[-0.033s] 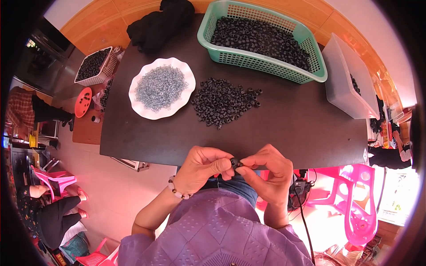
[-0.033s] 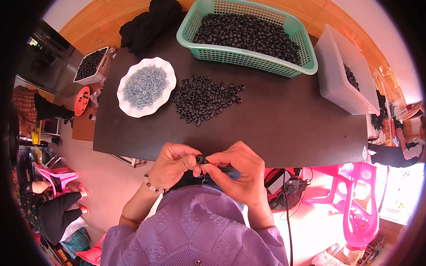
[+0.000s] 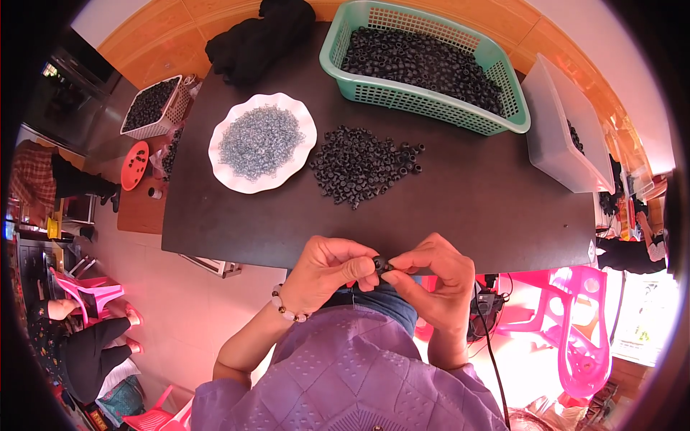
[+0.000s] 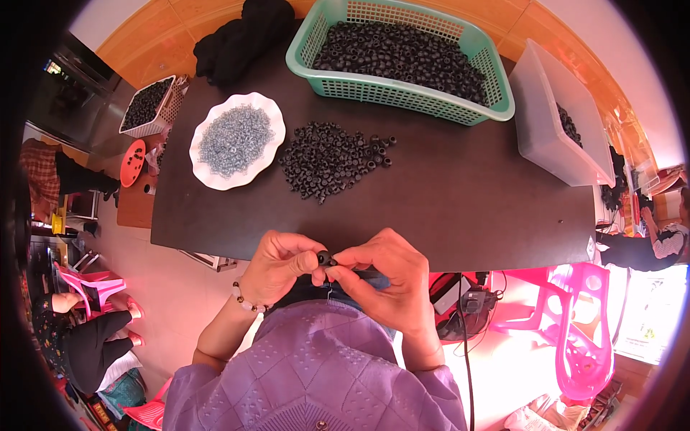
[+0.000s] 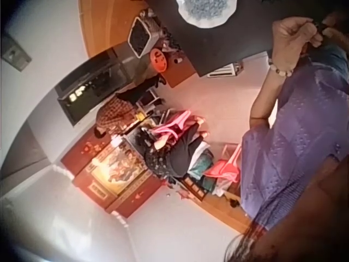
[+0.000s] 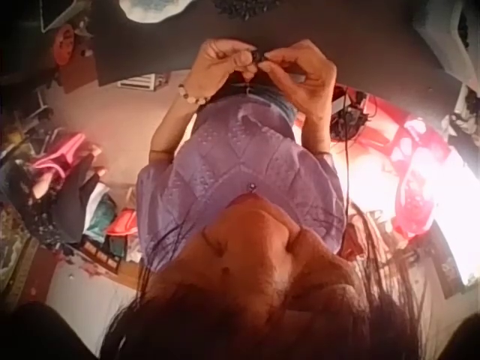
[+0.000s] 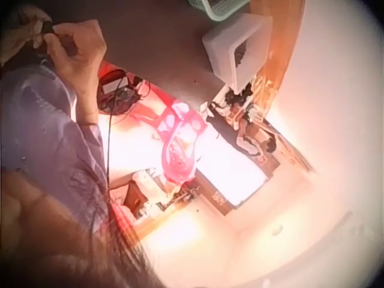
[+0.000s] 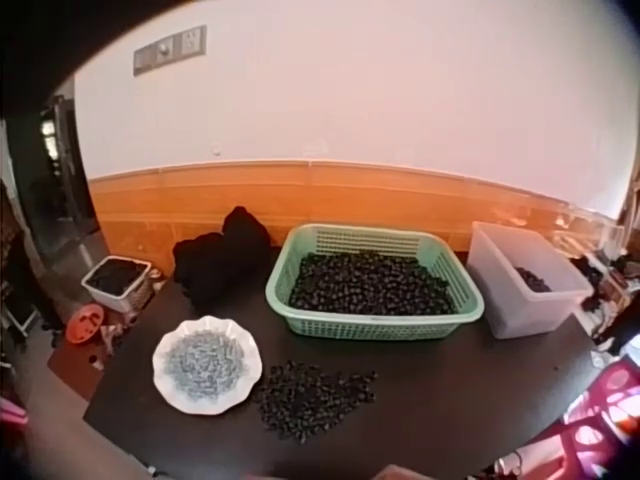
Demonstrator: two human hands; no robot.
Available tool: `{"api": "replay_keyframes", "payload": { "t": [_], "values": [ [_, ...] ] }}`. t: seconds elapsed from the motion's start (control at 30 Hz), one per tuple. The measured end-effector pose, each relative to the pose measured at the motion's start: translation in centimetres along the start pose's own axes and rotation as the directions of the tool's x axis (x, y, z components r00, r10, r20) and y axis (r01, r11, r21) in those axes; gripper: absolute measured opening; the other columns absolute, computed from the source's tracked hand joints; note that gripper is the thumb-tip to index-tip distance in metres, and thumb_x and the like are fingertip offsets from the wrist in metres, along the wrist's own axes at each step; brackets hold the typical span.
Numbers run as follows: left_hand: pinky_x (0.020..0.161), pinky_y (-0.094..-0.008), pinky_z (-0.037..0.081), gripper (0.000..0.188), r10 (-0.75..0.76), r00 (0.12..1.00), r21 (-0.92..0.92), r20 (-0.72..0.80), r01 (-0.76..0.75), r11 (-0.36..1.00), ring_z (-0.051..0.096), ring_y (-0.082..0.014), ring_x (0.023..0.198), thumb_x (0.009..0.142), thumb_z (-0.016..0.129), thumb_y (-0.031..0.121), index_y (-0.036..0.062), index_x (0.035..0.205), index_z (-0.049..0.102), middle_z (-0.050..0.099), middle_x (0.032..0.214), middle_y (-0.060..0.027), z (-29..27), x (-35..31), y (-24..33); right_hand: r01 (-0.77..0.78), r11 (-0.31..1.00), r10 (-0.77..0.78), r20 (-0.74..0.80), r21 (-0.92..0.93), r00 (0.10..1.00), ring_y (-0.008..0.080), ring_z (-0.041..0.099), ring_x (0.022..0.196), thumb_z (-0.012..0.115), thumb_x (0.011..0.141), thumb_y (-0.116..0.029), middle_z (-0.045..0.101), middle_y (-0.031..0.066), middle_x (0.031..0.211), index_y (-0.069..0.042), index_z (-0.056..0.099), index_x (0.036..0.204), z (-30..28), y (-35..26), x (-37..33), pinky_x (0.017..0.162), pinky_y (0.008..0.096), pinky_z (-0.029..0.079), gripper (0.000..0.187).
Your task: The person moves a basket and a bin, then picks up individual black plastic components to insert small silver beads into their centers before placing the assembled items back onto the table.
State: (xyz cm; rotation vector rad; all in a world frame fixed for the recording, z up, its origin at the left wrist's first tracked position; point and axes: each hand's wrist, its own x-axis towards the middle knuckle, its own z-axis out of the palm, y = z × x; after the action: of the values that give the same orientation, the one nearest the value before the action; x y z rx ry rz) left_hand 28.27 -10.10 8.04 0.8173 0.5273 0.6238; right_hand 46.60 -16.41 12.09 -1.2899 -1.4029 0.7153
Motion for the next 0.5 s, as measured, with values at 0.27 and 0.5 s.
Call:
{"api": "replay_keyframes", "payload": {
  "t": [0.27, 0.5],
  "values": [
    [0.064, -0.0229, 0.052, 0.025, -0.044, 0.995, 0.238, 0.091, 0.022, 0.971, 0.062, -0.0091, 0.069, 0.087, 0.069, 0.017, -0.0044, 0.100, 0.068, 0.068, 0.079, -0.0068, 0.0, 0.1, 2.1, 0.022, 0.999, -0.034, 0.249, 0.049, 0.968, 0.0148, 0.052, 0.072, 0.079, 0.069, -0.018, 0.064, 0.0062, 0.076, 0.000, 0.070, 0.103, -1.7, 0.3, 1.5, 0.065, 0.0271, 0.042, 0.039],
    [0.063, -0.0222, 0.052, 0.025, -0.066, 0.978, 0.206, 0.197, 0.025, 0.978, 0.063, -0.0087, 0.071, 0.088, 0.068, 0.018, -0.0034, 0.100, 0.068, 0.068, 0.079, -0.0069, -0.5, 0.5, 2.4, 0.227, 0.974, -0.216, 0.409, 0.024, 0.887, 0.0155, 0.047, 0.071, 0.074, 0.074, -0.022, 0.057, 0.0039, 0.078, -0.004, 0.069, 0.112, -1.6, 1.1, 2.0, 0.060, 0.0279, 0.038, 0.042]
  ]
}}
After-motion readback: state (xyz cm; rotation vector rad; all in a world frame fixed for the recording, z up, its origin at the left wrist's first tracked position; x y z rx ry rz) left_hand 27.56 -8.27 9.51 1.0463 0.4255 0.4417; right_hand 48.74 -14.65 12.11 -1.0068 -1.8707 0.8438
